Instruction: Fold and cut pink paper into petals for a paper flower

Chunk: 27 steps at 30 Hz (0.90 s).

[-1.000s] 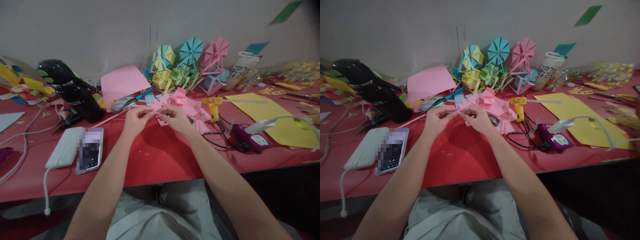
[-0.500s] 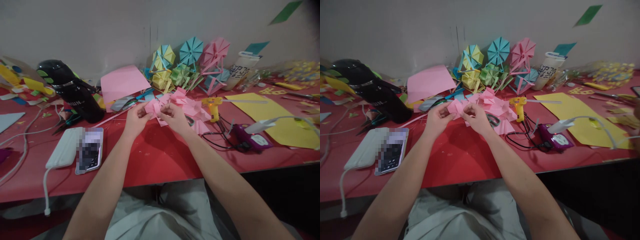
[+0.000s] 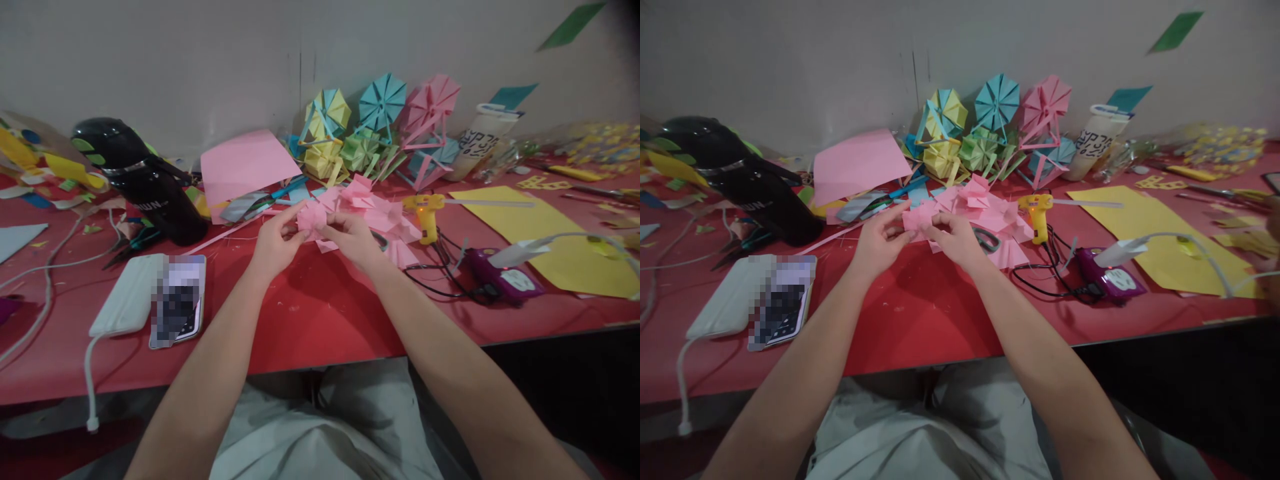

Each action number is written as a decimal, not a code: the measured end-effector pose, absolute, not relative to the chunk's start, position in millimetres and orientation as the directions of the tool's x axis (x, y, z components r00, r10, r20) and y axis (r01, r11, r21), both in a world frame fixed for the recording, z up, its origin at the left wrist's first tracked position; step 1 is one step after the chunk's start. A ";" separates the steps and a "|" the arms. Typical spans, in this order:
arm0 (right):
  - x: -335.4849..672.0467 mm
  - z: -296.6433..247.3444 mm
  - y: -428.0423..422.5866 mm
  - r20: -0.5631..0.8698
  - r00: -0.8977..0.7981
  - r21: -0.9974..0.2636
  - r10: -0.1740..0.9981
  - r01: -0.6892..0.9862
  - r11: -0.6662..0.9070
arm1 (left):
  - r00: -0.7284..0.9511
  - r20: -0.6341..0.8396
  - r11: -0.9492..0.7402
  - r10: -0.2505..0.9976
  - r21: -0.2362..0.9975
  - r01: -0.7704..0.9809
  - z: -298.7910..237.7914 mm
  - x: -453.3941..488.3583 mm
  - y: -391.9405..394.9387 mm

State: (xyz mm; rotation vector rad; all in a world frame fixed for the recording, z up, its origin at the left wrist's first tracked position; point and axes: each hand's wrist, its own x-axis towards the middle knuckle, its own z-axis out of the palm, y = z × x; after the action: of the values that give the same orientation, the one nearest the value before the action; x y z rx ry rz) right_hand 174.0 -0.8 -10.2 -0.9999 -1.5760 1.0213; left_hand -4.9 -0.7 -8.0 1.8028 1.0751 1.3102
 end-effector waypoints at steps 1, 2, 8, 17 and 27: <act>174.1 -10.1 -1.2 0.264 -0.175 -0.954 0.949 0.099 0.283 | 0.164 0.434 -0.462 0.886 0.854 0.240 -8.1 -4.9 -1.1; 174.2 -9.9 -1.7 0.240 -0.164 -0.965 0.957 0.065 0.253 | 0.169 0.446 -0.476 0.879 0.843 0.249 -8.3 -4.8 -1.4; 172.9 -7.0 -4.6 0.204 -0.185 -0.978 0.961 0.013 0.210 | 0.168 0.463 -0.492 0.871 0.806 0.331 -5.8 -5.3 -2.9; 174.3 -8.7 -0.6 0.169 -0.150 -0.976 0.974 -0.162 0.145 | 0.096 0.437 -0.448 0.894 0.870 0.208 3.7 -9.4 0.1; 179.6 -12.3 3.9 0.226 -0.160 -0.971 0.961 0.044 0.236 | 0.159 0.149 -0.147 0.976 0.989 -0.024 5.5 -8.6 -3.1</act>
State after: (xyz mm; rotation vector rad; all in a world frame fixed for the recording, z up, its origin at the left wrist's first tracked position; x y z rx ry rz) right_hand 179.6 3.9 -12.3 -1.0010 -1.4697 1.1107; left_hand -8.6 -3.1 5.5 1.3809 1.0058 1.2001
